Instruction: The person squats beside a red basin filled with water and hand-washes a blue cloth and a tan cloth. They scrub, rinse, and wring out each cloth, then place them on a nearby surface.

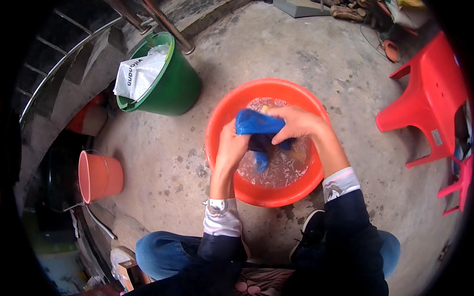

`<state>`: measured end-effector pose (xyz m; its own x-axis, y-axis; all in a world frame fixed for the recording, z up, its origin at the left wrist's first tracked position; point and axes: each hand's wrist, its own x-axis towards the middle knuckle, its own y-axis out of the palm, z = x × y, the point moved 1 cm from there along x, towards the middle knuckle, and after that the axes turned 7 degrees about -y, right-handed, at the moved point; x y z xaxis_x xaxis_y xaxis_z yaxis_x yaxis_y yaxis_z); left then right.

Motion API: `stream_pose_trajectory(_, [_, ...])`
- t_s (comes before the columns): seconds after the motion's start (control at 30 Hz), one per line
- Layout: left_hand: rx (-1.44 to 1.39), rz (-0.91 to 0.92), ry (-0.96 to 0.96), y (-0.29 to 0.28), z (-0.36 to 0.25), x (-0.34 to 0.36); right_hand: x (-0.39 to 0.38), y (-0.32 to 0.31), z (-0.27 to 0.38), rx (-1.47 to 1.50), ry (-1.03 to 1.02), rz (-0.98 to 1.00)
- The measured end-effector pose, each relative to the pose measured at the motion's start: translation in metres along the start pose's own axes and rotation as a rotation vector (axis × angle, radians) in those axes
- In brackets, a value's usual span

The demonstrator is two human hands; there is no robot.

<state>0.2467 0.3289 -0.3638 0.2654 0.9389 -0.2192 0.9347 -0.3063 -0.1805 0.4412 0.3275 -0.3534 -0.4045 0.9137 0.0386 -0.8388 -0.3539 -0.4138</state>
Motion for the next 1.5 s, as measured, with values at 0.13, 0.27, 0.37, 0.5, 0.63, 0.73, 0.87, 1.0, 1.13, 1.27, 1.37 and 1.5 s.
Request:
stream_pose_trajectory(0.13, [-0.011, -0.085, 0.134, 0.002, -0.068, -0.024, -0.003, 0.033, -0.028, -0.064, -0.023, -0.216])
stream_pose_trajectory(0.27, [-0.103, -0.256, 0.261, -0.017, -0.102, -0.042, 0.010, 0.016, -0.036, 0.020, -0.154, -0.233])
stream_pose_trajectory(0.37, [-0.267, -0.406, 0.295, -0.033, -0.094, -0.038, 0.007, -0.013, 0.004, 0.157, 0.012, -0.094])
stream_pose_trajectory(0.5, [-0.323, -0.413, 0.265, -0.045, -0.088, -0.030, 0.000, -0.022, 0.059, 0.583, 0.045, -0.133])
stream_pose_trajectory(0.63, [0.088, -0.283, 0.092, -0.050, -0.039, 0.000, -0.006, -0.020, 0.054, 0.382, 0.201, 0.101])
stream_pose_trajectory(0.73, [0.572, -0.217, -0.087, -0.037, 0.017, 0.010, -0.001, 0.030, -0.026, 0.327, 0.349, 0.303])
stream_pose_trajectory(0.87, [0.735, -0.097, -0.405, 0.001, 0.136, 0.008, -0.020, 0.102, -0.097, 0.031, 0.576, 0.249])
stream_pose_trajectory(1.0, [0.836, -0.116, -0.392, 0.055, 0.177, -0.019, -0.043, 0.144, -0.123, -0.479, 0.801, -0.013])
stream_pose_trajectory(1.13, [0.775, -0.109, -0.443, 0.057, 0.170, -0.023, -0.055, 0.156, -0.126, -0.631, 0.771, -0.201])
stream_pose_trajectory(1.27, [0.532, -0.261, -0.360, 0.042, 0.184, -0.012, -0.049, 0.156, -0.133, -0.542, 0.887, -0.334])
stream_pose_trajectory(1.37, [0.602, -0.464, -0.288, 0.032, 0.182, -0.007, -0.025, 0.162, -0.129, -0.233, 1.108, -0.440])
stream_pose_trajectory(1.5, [0.253, -0.601, -0.498, 0.038, 0.160, 0.023, 0.018, 0.156, -0.146, 0.410, 0.499, -0.824])
